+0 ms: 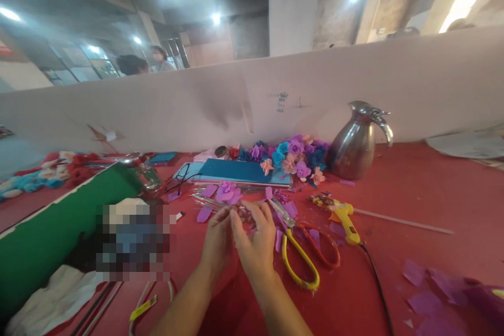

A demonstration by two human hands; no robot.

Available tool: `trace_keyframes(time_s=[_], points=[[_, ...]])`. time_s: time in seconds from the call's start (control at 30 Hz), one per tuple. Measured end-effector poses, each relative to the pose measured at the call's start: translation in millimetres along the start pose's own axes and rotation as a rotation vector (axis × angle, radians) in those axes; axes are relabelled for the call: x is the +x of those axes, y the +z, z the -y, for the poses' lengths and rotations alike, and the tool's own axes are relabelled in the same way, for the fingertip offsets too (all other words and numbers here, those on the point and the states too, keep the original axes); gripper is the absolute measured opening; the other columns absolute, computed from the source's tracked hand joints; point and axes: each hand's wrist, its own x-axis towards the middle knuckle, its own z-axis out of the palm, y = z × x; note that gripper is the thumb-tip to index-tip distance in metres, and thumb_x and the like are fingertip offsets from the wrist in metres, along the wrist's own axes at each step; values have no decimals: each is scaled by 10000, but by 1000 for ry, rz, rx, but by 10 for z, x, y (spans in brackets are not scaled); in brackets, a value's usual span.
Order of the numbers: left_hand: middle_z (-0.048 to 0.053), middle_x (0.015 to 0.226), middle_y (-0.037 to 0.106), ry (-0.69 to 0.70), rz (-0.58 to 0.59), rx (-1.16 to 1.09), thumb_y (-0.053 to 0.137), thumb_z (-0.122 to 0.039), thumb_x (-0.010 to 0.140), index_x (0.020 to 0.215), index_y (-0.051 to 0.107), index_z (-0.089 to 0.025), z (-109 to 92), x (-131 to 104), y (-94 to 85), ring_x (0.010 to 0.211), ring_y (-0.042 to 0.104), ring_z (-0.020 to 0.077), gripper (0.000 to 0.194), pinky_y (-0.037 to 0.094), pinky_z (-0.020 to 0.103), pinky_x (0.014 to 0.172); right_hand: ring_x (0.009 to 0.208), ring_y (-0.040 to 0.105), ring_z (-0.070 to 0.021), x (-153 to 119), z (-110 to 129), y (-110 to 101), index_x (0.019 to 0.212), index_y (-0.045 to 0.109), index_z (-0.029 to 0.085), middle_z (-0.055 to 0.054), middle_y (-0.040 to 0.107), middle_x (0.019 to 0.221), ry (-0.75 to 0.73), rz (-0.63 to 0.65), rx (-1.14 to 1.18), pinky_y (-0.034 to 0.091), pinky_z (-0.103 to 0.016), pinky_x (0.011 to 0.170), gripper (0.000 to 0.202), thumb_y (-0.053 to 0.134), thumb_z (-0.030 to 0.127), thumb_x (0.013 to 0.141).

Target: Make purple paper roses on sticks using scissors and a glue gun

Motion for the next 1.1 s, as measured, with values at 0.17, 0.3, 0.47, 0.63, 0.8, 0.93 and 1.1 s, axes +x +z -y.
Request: trace_keyframes(time_s=[0.17,0.3,0.47,0.63,0.8,0.93,1.1], points=[[-40,529,511,-185,81,-194,790,-233,636,661,606,-127,-60,88,-37,467,442,54,214,395,169,509,730,585,-193,82,-93,-29,769,687,194,-48,653,768,162,20,73,453,-310,676,150,602,316,790],[-53,499,463,-289,116,-287,733,-176,705,680,586,-118,-49,106,-56,411,368,31,161,392,154,491,641,594,-170,204,-212,-1,736,682,168,-34,670,700,406,81,264,458,-283,601,218,691,382,692],[-69,470,378,-447,134,-426,609,-92,793,693,578,-97,-82,92,-59,369,278,7,105,323,107,423,653,604,-148,240,-239,-8,716,698,149,-29,677,691,515,164,408,468,-256,619,294,788,404,601],[-65,486,340,-535,203,-518,519,-59,830,686,559,-94,-106,78,-84,367,276,9,153,282,100,385,670,620,-149,153,-213,-56,788,717,161,-30,689,723,621,240,575,492,-259,654,308,794,407,619],[-46,495,377,-563,281,-446,520,-109,847,637,524,-107,-87,75,-119,352,232,-7,209,275,81,366,588,568,-121,141,-125,-64,684,697,163,-4,643,625,631,278,648,472,-230,587,242,782,384,631],[0,554,508,-622,253,-373,534,-128,845,613,534,-91,-85,72,-91,331,199,-31,234,297,83,354,497,466,-90,156,-96,-68,554,657,161,21,567,519,605,239,607,409,-213,491,252,806,362,590],[-18,547,540,-560,79,-307,607,-118,777,693,615,-94,-81,43,8,341,323,8,88,411,144,421,463,471,-89,141,-162,-68,589,663,164,34,561,523,646,171,613,357,-213,429,263,814,378,572]])
